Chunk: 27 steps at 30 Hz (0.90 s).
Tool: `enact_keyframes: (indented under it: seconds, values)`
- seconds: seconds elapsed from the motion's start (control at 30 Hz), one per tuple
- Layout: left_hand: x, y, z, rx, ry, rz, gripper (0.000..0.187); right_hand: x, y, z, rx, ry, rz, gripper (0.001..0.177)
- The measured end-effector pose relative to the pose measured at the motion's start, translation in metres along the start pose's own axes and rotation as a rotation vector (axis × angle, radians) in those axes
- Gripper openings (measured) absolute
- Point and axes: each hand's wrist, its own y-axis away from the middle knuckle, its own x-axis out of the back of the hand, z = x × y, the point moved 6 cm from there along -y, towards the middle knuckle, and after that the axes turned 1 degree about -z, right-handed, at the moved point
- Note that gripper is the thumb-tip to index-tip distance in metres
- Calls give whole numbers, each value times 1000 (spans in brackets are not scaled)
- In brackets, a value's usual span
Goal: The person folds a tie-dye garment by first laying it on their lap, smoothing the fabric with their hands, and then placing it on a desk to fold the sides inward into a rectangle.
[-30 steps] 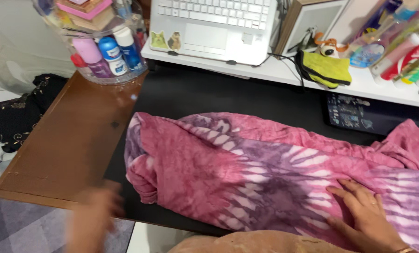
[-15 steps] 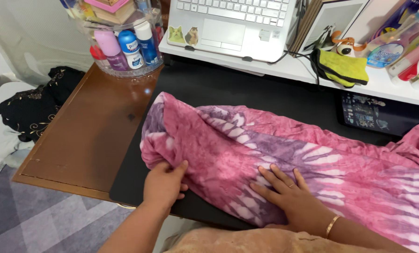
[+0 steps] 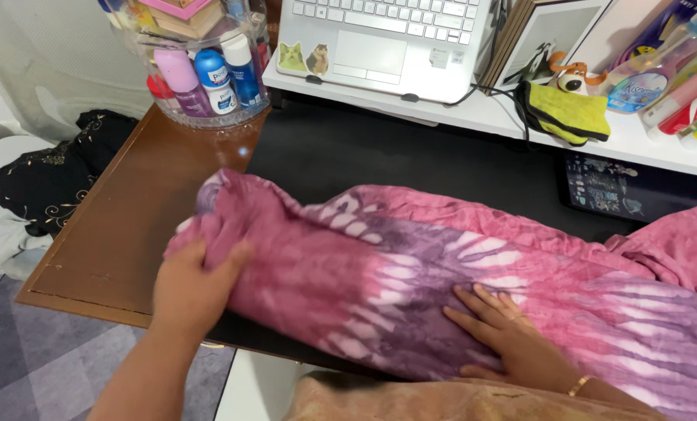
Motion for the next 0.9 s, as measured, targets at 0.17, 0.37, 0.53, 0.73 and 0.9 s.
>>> enact_keyframes:
  seconds: [0.17, 0.37, 0.53, 0.73, 0.9]
  values:
    - [3, 33, -72, 327, 73, 67, 37, -13, 20, 26, -159, 140, 0, 101]
    - [-14, 8, -47, 456, 980, 83, 39, -3, 32, 33, -285, 196, 188, 119]
    - [-19, -35, -21, 276, 1300, 80, 56, 3, 36, 36, -365, 195, 99, 121]
    - [11, -42, -68, 211, 596, 660, 45, 9, 59, 43, -317, 184, 231, 99]
    - [17, -12, 23, -533, -117, 666, 41, 28, 91, 61, -412, 30, 522, 39]
